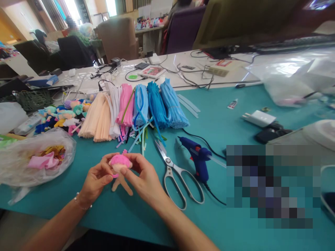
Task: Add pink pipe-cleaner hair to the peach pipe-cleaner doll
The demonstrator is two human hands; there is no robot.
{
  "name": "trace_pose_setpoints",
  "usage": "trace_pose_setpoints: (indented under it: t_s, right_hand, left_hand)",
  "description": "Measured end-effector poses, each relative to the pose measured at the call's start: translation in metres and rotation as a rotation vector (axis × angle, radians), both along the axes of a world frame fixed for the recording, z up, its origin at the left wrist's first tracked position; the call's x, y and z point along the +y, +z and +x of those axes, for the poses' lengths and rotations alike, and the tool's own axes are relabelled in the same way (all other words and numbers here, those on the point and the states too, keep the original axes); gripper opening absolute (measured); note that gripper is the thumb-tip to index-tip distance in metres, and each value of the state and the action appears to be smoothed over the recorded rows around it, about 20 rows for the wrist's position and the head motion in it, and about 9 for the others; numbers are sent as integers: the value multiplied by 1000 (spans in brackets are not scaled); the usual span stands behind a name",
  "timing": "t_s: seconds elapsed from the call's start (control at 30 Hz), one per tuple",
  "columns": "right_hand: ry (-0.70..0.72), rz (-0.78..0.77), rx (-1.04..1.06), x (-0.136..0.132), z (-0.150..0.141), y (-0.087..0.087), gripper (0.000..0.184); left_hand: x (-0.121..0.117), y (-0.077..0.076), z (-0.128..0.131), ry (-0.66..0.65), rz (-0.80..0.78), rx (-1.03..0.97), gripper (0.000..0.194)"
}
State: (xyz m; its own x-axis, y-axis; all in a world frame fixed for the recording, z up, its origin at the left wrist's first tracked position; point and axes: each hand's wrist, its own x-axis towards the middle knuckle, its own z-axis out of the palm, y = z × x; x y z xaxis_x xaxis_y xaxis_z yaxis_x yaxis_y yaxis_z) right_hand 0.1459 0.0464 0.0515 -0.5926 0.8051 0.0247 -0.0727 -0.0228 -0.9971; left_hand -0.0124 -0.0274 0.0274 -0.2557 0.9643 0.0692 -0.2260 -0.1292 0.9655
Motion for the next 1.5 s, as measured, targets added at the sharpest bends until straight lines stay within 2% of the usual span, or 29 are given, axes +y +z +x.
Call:
trace_pose_setpoints:
  t_s: [0.13, 0.6, 0.9, 1.5]
  right_hand:
    - [22, -24, -22, -1, 1, 0, 31]
    - [81, 13, -27, -2, -4, -1, 24]
    - [73, 46, -48, -4, -1, -7, 27]
    - [96, 82, -36, -4, -3, -6, 24]
  left_hand:
    - [0, 3, -6, 18, 47, -6, 19]
    - [-1, 9, -13, 36, 42, 16, 19]
    - [1, 6, -11, 21, 81, 41, 13]
    - [2, 3, -11, 23, 116, 46, 12]
